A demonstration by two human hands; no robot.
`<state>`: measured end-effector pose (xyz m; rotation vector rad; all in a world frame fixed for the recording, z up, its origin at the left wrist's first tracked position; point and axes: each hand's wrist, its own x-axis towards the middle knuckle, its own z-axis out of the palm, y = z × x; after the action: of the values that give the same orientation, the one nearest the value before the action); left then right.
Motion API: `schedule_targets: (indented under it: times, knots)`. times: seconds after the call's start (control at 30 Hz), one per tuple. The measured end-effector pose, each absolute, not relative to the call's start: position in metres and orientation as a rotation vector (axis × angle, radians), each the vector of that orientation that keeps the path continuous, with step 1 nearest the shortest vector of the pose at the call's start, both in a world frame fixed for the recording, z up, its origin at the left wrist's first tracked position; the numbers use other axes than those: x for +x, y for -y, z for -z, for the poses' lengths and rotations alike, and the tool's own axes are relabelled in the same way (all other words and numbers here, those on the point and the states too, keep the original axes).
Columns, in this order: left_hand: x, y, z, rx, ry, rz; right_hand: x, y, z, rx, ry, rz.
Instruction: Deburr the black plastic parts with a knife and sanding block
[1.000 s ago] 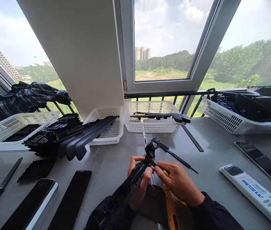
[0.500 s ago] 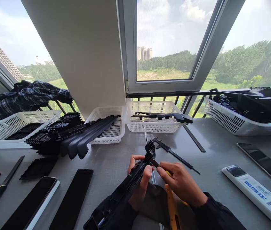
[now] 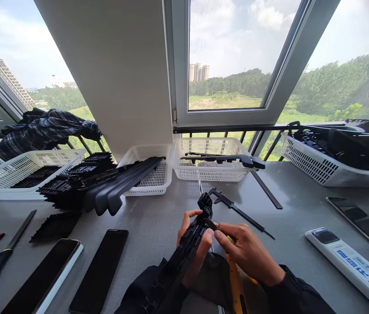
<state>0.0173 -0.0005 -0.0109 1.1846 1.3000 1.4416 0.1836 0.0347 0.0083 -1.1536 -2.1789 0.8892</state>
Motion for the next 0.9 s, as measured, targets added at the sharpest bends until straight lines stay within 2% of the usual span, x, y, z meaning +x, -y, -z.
schedule_targets:
  times: [0.23, 0.9]
  knots:
    - [0.0123, 0.0024, 0.0039, 1.068, -1.191, -1.412, 0.1837, -0.0359, -0.0061, -1.240, 2.170, -0.774]
    - [0.0121, 0.0010, 0.0018, 1.049, -1.139, -1.410, 0.1882, -0.0406, -0.0028, -1.384, 2.101, -0.716]
